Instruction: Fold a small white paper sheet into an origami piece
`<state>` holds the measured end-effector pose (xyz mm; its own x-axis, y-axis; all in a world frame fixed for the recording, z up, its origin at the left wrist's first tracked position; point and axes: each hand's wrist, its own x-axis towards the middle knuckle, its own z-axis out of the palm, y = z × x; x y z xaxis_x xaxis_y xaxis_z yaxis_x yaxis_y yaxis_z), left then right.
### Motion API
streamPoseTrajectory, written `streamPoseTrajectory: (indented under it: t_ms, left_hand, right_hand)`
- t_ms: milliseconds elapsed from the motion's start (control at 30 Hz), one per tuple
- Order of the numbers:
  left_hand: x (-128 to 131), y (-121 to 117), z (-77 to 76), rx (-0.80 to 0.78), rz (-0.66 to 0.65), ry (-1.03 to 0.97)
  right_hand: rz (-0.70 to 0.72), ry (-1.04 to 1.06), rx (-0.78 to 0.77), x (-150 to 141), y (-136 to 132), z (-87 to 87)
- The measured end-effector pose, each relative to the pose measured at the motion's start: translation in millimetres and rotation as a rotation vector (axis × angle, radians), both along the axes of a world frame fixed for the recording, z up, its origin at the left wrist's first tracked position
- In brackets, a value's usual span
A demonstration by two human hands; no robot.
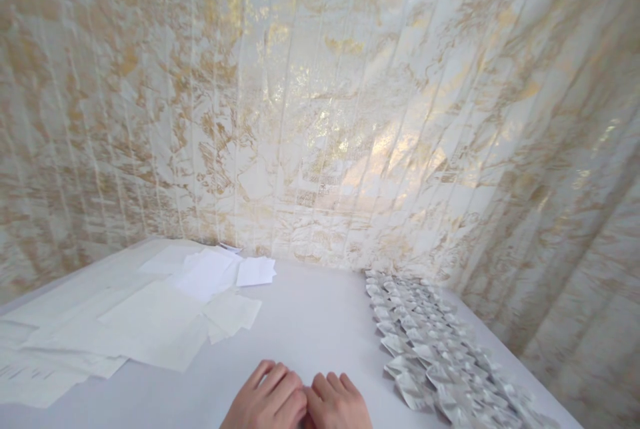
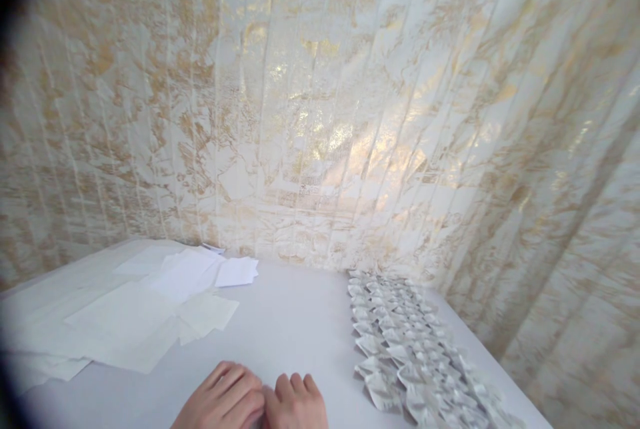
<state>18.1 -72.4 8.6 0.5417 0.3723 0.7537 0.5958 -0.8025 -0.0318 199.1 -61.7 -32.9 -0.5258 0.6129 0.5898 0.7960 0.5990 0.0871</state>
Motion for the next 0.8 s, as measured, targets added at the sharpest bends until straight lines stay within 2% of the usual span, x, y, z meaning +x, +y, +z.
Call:
streamPoseTrajectory:
  t_ms: [100, 167, 200, 267, 333, 400, 500, 700, 800]
  left_hand:
    - [5.9, -7.2, 8.1, -0.120, -0.015, -0.080]
    - [11.6, -10.2, 7.0, -0.356, 0.032, -0.287]
    - [14.5, -10.5, 4.5, -0.510, 0.071, -0.398]
    - [19.1, -8.8, -3.5, -0.825, 0.106, -0.563]
    - [20.7, -4.6, -12.6, -1.086, 0.035, -0.672]
    - [19.1, -0.4, -19.0, -1.254, -0.113, -0.798]
    - [14.3, 2.1, -18.6, -1.379, -0.250, -0.921]
    - [11.1, -4.7, 0.0, -1.462, -0.279, -0.950]
    - [12.6, -8.0, -0.7, -1.429, -0.279, -0.976]
  right_hand:
    - [0.014, 0.041, -0.074, -0.5, -3.0, 12.7]
    - [0.036, 0.152, -0.200, -0.1, -4.2, 23.1]
    - [0.094, 0.312, -0.386, -0.2, -3.9, 27.2]
    - [0.184, 0.670, -0.616, -1.2, -1.2, 30.2]
    - [0.300, 0.918, -0.709, -2.9, 3.6, 25.3]
    - [0.386, 1.000, -0.722, -4.2, 8.3, 16.1]
    - [0.420, 0.975, -0.724, -4.3, 11.0, 6.1]
    - [0.458, 1.048, -0.735, -2.1, 7.6, 6.3]
    - [0.466, 1.104, -0.801, -1.2, 8.2, 4.9]
